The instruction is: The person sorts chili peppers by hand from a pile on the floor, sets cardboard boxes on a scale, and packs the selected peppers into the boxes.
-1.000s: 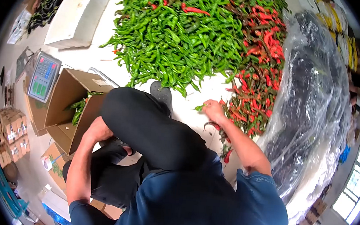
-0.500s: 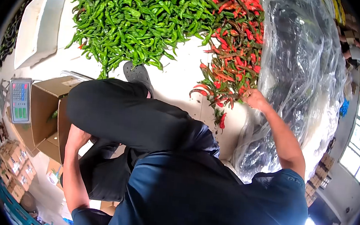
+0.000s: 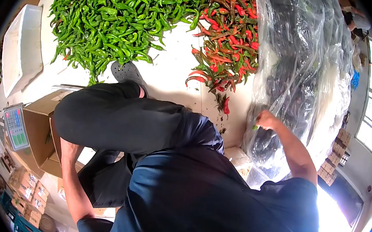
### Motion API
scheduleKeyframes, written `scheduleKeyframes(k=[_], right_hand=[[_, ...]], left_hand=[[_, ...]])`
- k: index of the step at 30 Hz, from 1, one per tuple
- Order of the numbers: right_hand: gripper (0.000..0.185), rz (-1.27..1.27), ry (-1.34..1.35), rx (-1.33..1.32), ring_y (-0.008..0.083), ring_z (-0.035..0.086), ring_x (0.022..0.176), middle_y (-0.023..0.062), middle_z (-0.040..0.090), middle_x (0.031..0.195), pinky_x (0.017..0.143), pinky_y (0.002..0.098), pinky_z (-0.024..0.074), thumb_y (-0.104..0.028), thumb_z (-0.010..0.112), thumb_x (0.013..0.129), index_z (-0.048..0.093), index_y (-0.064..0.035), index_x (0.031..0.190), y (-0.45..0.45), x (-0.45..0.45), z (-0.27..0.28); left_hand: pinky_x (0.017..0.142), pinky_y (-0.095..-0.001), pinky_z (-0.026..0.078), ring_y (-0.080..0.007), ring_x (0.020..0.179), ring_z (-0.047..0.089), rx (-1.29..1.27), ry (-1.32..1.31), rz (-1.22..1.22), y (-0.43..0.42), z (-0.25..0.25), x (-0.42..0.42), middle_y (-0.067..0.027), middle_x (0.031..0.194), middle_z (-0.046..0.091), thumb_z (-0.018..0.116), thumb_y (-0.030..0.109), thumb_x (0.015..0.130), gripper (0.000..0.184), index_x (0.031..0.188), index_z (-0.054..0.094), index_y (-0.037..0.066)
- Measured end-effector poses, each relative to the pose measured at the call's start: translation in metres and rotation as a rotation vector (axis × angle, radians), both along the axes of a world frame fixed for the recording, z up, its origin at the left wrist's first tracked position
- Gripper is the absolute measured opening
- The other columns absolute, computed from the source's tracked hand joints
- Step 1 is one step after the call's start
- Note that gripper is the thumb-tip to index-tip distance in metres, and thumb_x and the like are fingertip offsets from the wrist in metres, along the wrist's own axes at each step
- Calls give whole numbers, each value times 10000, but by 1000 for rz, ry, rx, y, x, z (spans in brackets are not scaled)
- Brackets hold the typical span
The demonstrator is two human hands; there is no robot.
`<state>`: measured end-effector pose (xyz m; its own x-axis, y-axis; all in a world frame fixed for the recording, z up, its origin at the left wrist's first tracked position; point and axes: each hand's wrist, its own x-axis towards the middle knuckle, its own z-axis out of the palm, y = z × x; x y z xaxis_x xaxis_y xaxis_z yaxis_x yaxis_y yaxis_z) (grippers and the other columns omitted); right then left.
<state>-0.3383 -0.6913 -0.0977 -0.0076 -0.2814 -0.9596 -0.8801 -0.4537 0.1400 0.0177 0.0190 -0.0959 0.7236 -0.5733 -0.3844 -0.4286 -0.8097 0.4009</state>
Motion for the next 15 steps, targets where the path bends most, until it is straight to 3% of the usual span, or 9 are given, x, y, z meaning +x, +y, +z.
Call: scheduleKeyframes(k=[3, 6, 7, 10, 12, 14, 15], right_hand=[[234, 482, -80, 106, 236, 652, 665, 124, 683, 727, 623, 363, 539, -198, 694, 730, 704, -1, 857, 34, 4, -16], [238, 650, -172, 149, 290, 682, 748, 171, 697, 779, 710, 398, 533, -216, 665, 726, 716, -19, 849, 55, 26, -19], [236, 624, -179, 90, 313, 685, 776, 178, 700, 801, 725, 411, 535, -221, 660, 735, 718, -28, 859, 55, 25, -22], [247, 563, -182, -85, 359, 687, 876, 188, 709, 890, 784, 440, 541, -241, 662, 756, 727, -55, 904, 56, 20, -20], [279, 552, -159, -200, 359, 682, 964, 178, 715, 983, 845, 449, 545, -261, 686, 758, 740, -71, 956, 53, 12, -9], [256, 594, -173, -233, 378, 681, 923, 191, 709, 946, 818, 466, 545, -251, 676, 766, 724, -96, 965, 52, -15, -2], [246, 614, -182, -248, 388, 680, 903, 197, 706, 928, 804, 474, 545, -246, 671, 770, 716, -108, 969, 55, -29, 2]], left_hand=[[935, -390, 491, -327, 1067, 633, -76, 78, 129, 8, -3, -6, -173, 1161, 667, 580, 117, 933, 268, 1155, 608, -30], [913, -389, 501, -327, 1047, 640, -63, 80, 102, 15, -7, -10, -177, 1150, 675, 574, 99, 933, 255, 1148, 614, -33], [901, -387, 506, -325, 1035, 644, -40, 63, 62, 17, -7, -10, -178, 1143, 678, 573, 88, 932, 247, 1143, 617, -34], [848, -395, 524, -320, 980, 658, -100, 280, 278, 6, 3, -10, -172, 1080, 697, 564, 60, 931, 204, 1100, 639, -27], [826, -403, 528, -322, 952, 663, -161, 270, 208, -3, 5, -13, -171, 1043, 704, 568, 47, 925, 183, 1073, 648, -24], [804, -410, 528, -329, 921, 666, -143, 295, 160, -17, 13, -20, -170, 1001, 711, 557, 46, 932, 165, 1041, 657, -26], [930, -420, 494, -358, 1062, 624, -68, 417, 135, -11, 8, -24, -201, 1128, 669, 566, 34, 914, 275, 1174, 605, -46]])
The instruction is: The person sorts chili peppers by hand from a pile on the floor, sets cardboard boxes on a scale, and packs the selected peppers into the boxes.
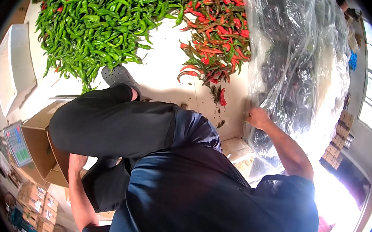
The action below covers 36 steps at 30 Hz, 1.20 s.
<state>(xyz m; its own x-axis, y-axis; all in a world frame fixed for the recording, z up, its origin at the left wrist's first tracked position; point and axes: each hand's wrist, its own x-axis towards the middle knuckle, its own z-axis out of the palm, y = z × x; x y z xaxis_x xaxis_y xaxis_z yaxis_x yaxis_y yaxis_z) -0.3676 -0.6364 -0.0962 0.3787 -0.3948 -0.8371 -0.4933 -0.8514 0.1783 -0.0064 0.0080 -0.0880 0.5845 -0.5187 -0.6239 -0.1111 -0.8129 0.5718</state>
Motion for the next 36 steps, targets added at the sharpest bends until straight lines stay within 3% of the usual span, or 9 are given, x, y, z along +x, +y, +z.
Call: scheduleKeyframes(k=[5, 8, 12, 17, 25, 30, 33, 34, 36], right_hand=[[245, -89, 187, 122, 391, 693, 907, 187, 715, 921, 787, 478, 560, -249, 681, 754, 737, -71, 914, 31, -81, 19], [242, -145, 289, 123, 394, 693, 927, 192, 716, 931, 796, 476, 564, -220, 680, 743, 740, -72, 925, 47, -128, 27], [270, -165, 331, 43, 376, 703, 961, 211, 723, 964, 821, 482, 568, -189, 678, 713, 741, -25, 918, 68, -197, 14], [267, -286, 430, -12, 351, 698, 1020, 189, 727, 1043, 858, 454, 554, -149, 631, 750, 748, -40, 965, 97, -251, -14], [283, -136, 582, 83, 305, 709, 1010, 128, 742, 1046, 793, 468, 560, -189, 672, 746, 763, -105, 1000, 131, -318, -64], [282, -107, 617, 145, 277, 709, 1033, 100, 740, 1096, 792, 441, 570, -236, 646, 801, 763, -123, 1031, 168, -325, -82], [266, -344, 536, -21, 302, 697, 1063, 109, 731, 1119, 830, 433, 566, -202, 591, 857, 758, -124, 1049, 191, -334, -115], [231, -424, 427, -26, 305, 714, 966, 85, 748, 1001, 772, 435, 576, -151, 579, 846, 761, -103, 979, 191, -324, -110], [205, -826, 353, -71, 299, 703, 904, 82, 729, 960, 732, 438, 572, -154, 589, 840, 745, -95, 959, 198, -318, -111]], left_hand=[[822, -458, 512, -373, 911, 645, -135, -347, -488, 42, -51, -34, -199, 965, 674, 565, -20, 834, 199, 1016, 646, -26], [752, -423, 541, -327, 838, 657, -147, -11, -305, 30, -42, -32, -163, 943, 674, 576, 9, 870, 179, 1036, 626, -34], [663, -352, 579, -247, 797, 677, -37, 528, 241, 34, -46, -32, -106, 948, 675, 551, 74, 956, 151, 1067, 597, -17], [684, -389, 593, -263, 974, 675, 34, 535, 392, 55, -55, -29, -107, 1102, 652, 607, 204, 971, 274, 1190, 584, 40], [730, -394, 572, -282, 937, 690, 87, 423, 369, 59, -43, -37, -175, 1131, 657, 619, 466, 939, 555, 1249, 577, 8], [697, -352, 564, -242, 867, 688, 204, 404, 462, 75, -43, -52, -134, 1063, 672, 623, 373, 950, 463, 1234, 587, 9], [681, -331, 560, -218, 830, 684, 259, 402, 497, 84, -53, -59, -118, 1022, 675, 638, 344, 948, 428, 1211, 594, 10], [681, -331, 559, -215, 825, 682, 278, 396, 499, 80, -49, -61, -117, 1013, 675, 641, 343, 946, 423, 1207, 598, 12], [689, -342, 564, -223, 851, 692, 266, 363, 479, 73, -43, -61, -128, 1000, 680, 643, 347, 941, 432, 1208, 601, 9]])
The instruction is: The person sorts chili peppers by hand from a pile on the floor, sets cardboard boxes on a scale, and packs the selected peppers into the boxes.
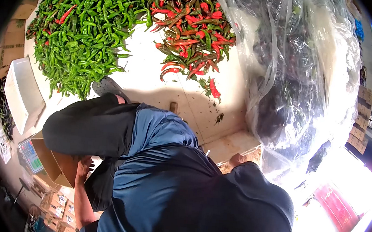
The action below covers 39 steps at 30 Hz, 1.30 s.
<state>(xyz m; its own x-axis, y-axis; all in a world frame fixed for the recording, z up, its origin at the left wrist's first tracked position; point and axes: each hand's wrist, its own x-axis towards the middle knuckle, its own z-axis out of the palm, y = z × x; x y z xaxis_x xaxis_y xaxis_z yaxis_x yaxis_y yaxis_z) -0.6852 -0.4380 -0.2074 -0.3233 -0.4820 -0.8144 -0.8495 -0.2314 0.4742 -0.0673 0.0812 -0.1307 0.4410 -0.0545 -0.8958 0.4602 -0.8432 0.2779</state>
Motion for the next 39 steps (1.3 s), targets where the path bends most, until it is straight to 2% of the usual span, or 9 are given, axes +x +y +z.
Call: scheduleKeyframes(k=[4, 6, 8, 18, 26, 29, 33, 35, 39], right_hand=[[159, -742, -113, -288, 288, 682, 781, 76, 691, 876, 653, 443, 563, -160, 611, 828, 713, -77, 918, 9, 1, -13], [146, -1370, -398, -220, 259, 599, 671, 94, 593, 835, 539, 433, 522, -173, 631, 816, 623, -69, 918, 3, -62, -74], [112, -1510, -534, -373, 271, 612, 674, 109, 587, 847, 531, 443, 527, -151, 620, 832, 592, -64, 896, -11, -23, -76], [273, -1327, -530, -593, 317, 698, 839, 185, 638, 985, 615, 462, 617, -41, 656, 791, 564, 27, 1039, -64, 160, -4], [319, -1256, -624, -517, 303, 689, 797, 141, 646, 945, 625, 431, 615, -38, 691, 796, 577, 30, 1086, -49, 118, -12], [279, -1195, -541, -472, 247, 675, 688, 132, 649, 862, 482, 376, 562, -52, 705, 743, 600, 16, 991, -23, 70, -30], [310, -466, -491, -262, 285, 705, 732, 180, 709, 851, 570, 403, 539, -178, 761, 700, 680, 68, 870, 18, 96, 13], [403, -353, -342, -200, 316, 717, 887, 198, 730, 916, 724, 425, 555, -289, 771, 715, 714, 39, 943, 42, 103, 24], [398, -225, -407, -113, 322, 714, 907, 198, 730, 927, 744, 427, 552, -311, 763, 724, 721, 6, 961, 52, 113, 10]], left_hand=[[707, -358, 575, -248, 913, 707, -81, -31, 22, -3, -10, 11, -123, 1044, 691, 656, 378, 933, 470, 1213, 600, 4], [712, -364, 578, -258, 927, 710, -129, -28, 23, -12, -14, 19, -114, 1070, 694, 660, 385, 933, 472, 1208, 602, 6], [724, -374, 577, -264, 939, 708, -190, -67, 33, -20, -18, 20, -106, 1086, 692, 663, 423, 925, 497, 1199, 604, 12], [750, -381, 569, -263, 935, 699, -186, -89, 110, -6, -18, 12, -127, 1060, 690, 649, 456, 944, 518, 1173, 604, -6], [737, -370, 573, -269, 935, 708, -204, -128, 41, -7, -24, 10, -155, 1058, 697, 623, 374, 967, 456, 1174, 618, -31], [745, -372, 574, -271, 942, 706, -283, -161, 82, -5, -30, 15, -154, 1046, 702, 615, 348, 970, 419, 1138, 636, -36], [751, -378, 573, -269, 943, 701, -283, -163, 91, -20, -18, 16, -150, 1045, 703, 611, 334, 971, 391, 1107, 653, -31], [751, -377, 572, -265, 937, 701, -240, -144, 67, -16, -13, 13, -147, 1043, 704, 611, 339, 971, 395, 1111, 653, -28], [750, -375, 573, -258, 927, 703, -231, -143, 53, -18, -14, 11, -149, 1040, 705, 610, 346, 976, 414, 1127, 640, -38]])
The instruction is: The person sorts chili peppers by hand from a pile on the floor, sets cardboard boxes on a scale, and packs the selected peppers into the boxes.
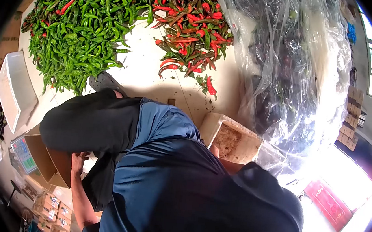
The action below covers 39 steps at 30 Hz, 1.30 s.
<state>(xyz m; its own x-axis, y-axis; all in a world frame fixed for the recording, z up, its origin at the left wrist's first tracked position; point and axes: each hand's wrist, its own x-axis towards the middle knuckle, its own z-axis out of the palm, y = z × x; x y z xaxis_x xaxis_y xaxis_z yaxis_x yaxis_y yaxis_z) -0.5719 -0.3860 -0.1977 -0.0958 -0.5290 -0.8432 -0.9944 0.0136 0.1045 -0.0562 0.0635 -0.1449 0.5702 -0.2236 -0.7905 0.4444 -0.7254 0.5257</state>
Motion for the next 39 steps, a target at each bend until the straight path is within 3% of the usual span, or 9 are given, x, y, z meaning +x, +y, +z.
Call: scheduleKeyframes(k=[9, 15, 17, 19, 23, 24, 27, 31, 39], right_hand=[[391, 141, -272, 87, 337, 705, 951, 197, 729, 952, 791, 433, 545, -361, 746, 744, 737, -67, 1002, -6, 16, -14], [389, 195, -434, 126, 346, 699, 981, 196, 728, 969, 822, 438, 540, -394, 735, 758, 748, -116, 1029, -11, 1, -73], [393, 220, -444, 135, 350, 697, 985, 199, 723, 981, 831, 438, 537, -408, 729, 760, 748, -134, 1041, -26, 36, -41], [403, 242, -427, 156, 353, 694, 983, 204, 714, 999, 839, 436, 534, -425, 721, 759, 746, -152, 1054, -46, 97, 31], [467, 396, -304, -45, 365, 698, 943, 214, 708, 927, 769, 465, 537, -486, 744, 703, 727, -97, 961, -60, 81, -19], [426, 364, -187, -72, 379, 697, 896, 220, 699, 888, 734, 478, 538, -431, 742, 696, 706, -60, 901, -68, 121, 11], [392, 517, -300, -40, 391, 692, 845, 227, 693, 865, 716, 477, 540, -385, 724, 694, 699, -42, 880, -88, 130, -8], [405, 464, -368, -56, 392, 682, 881, 243, 684, 896, 751, 473, 533, -366, 713, 686, 685, -29, 909, -100, 143, -3], [498, 551, -488, 279, 431, 664, 974, 292, 678, 966, 812, 499, 522, -479, 689, 819, 698, -9, 984, -92, 114, -28]], left_hand=[[759, -378, 576, -261, 936, 695, -75, -71, 9, 19, -16, 6, -140, 1075, 678, 623, 364, 972, 476, 1251, 540, -12], [771, -375, 580, -261, 956, 683, -42, -53, -9, 18, -15, 0, -150, 1127, 645, 635, 371, 966, 516, 1284, 502, -14], [776, -375, 581, -257, 955, 676, -22, -64, -11, 9, -10, 3, -145, 1133, 638, 624, 363, 972, 490, 1263, 522, -18], [780, -377, 582, -252, 951, 670, -20, -48, -20, 3, -1, 7, -136, 1133, 632, 609, 353, 981, 461, 1243, 541, -20], [768, -376, 584, -251, 955, 661, -17, -5, -44, 16, -9, 12, -138, 1137, 630, 598, 386, 981, 509, 1264, 539, -33], [758, -380, 585, -255, 959, 660, -16, -48, -43, 8, -4, 9, -145, 1148, 632, 598, 404, 978, 534, 1276, 544, -36], [756, -380, 586, -261, 976, 656, 29, -43, -44, 2, -2, 8, -149, 1199, 614, 601, 410, 976, 548, 1284, 542, -38], [763, -376, 592, -258, 1031, 643, 2, 13, -25, 14, -12, 14, -157, 1285, 562, 622, 396, 967, 564, 1318, 503, -30], [757, -362, 590, -263, 959, 674, 55, -102, 64, 15, -12, 3, -161, 1162, 638, 621, 314, 970, 470, 1260, 534, -45]])
